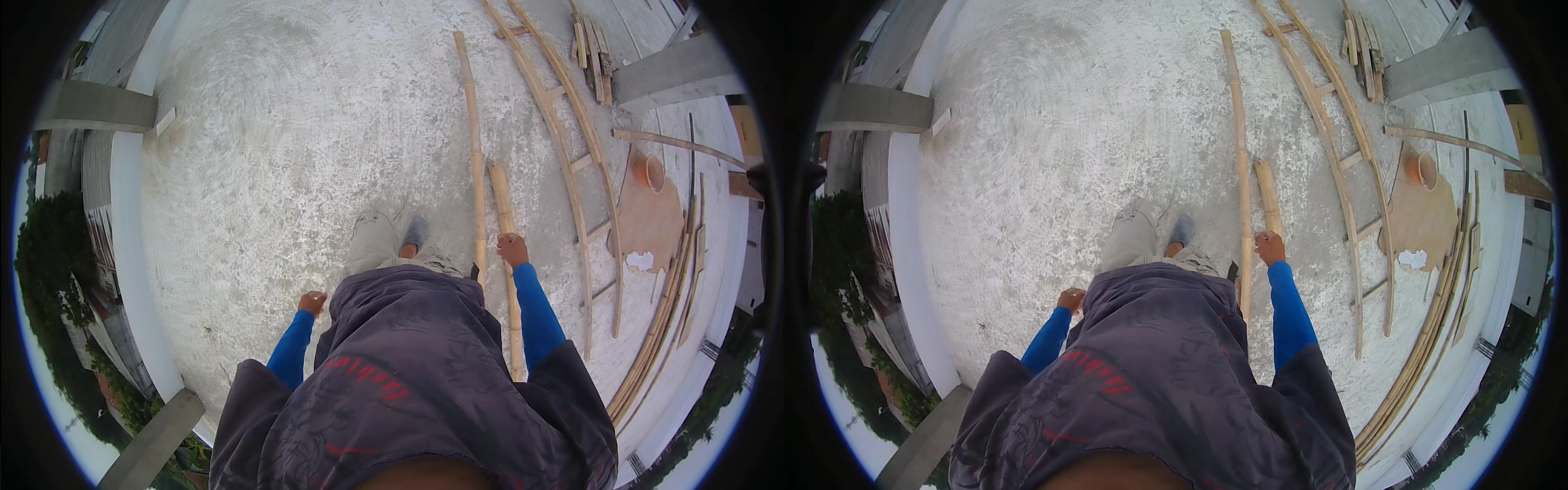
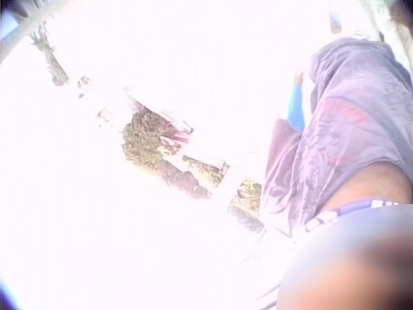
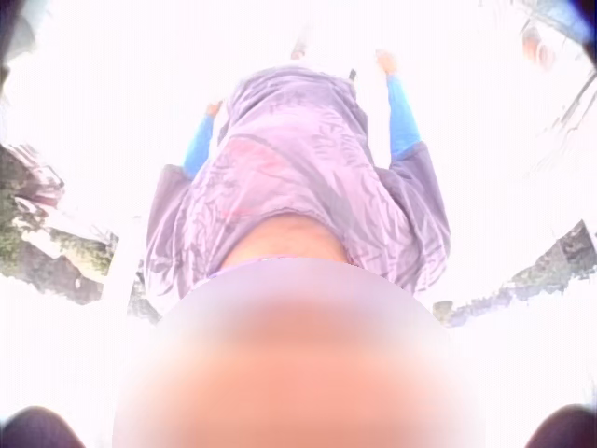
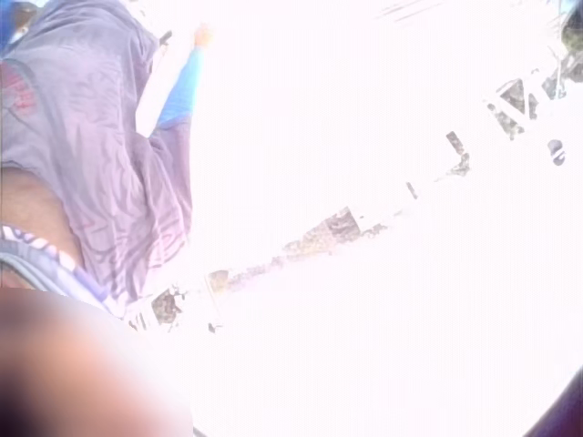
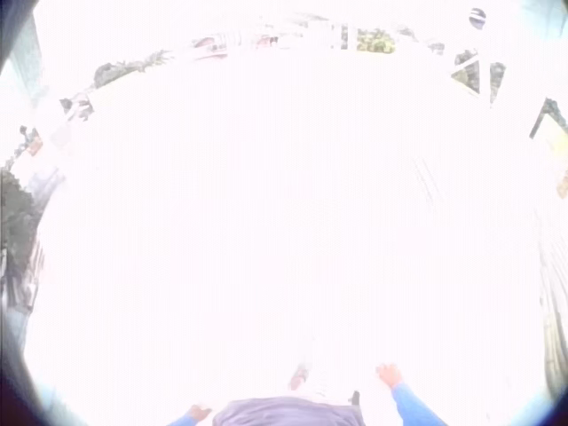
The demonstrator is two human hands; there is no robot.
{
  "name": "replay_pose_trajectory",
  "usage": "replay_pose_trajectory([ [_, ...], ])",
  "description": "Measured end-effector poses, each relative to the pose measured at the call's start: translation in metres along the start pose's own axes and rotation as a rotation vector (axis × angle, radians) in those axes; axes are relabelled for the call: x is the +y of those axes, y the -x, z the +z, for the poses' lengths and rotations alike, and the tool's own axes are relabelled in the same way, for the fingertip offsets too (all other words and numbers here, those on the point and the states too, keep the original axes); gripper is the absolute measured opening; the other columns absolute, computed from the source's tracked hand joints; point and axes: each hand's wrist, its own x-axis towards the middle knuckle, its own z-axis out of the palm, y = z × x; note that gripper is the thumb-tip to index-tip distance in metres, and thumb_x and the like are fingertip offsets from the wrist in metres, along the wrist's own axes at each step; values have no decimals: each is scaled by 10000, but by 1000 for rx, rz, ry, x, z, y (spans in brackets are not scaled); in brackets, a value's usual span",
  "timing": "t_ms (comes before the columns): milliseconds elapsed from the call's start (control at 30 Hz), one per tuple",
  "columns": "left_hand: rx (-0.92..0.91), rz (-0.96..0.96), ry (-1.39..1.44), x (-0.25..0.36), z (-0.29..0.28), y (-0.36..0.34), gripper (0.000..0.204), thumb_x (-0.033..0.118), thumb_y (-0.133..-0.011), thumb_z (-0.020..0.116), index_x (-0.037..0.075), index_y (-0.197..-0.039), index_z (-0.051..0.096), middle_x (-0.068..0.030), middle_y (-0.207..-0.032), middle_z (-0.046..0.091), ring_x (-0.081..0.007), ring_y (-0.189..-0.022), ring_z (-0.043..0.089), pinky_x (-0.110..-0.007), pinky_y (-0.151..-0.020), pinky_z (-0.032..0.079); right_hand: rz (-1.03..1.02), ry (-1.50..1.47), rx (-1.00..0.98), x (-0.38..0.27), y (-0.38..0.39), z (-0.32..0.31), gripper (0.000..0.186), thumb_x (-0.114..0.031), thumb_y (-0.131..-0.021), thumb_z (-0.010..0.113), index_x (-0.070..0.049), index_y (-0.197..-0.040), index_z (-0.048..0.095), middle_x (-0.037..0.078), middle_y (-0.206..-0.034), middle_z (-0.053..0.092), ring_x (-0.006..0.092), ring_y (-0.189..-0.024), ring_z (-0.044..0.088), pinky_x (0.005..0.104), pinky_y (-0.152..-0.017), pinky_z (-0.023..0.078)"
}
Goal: The person walks across a concrete rooftop construction site, picks up a curved metal bar, and uses it to pry and break a small piece of wood. The person then drops the wood and the tool.
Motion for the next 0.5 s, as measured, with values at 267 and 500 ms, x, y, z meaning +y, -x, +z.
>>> replay_pose_trajectory([
  [267, -66, 395, -636, 158, -23, -131, 291, 297, -902, 617, 47, -1034, 685, -139, -859, 693, -265, -732, 684, -407, -624, 551, -69, 209, 77, -287, -256, -42, 366, -290, -880, 617, 29, -1047, 679, 134, -831, 701, 194, -638, 675, 320, -598, 532],
  [500, -55, 189, 23, 474, -168, -265, 379, 369, -839, 695, 47, -1037, 708, -105, -769, 699, -197, -602, 677, -338, -509, 539, 122, 164, -189, -397, -350, 26, 342, -321, -891, 618, -28, -1058, 672, 80, -847, 683, 186, -687, 669, 324, -581, 531],
])
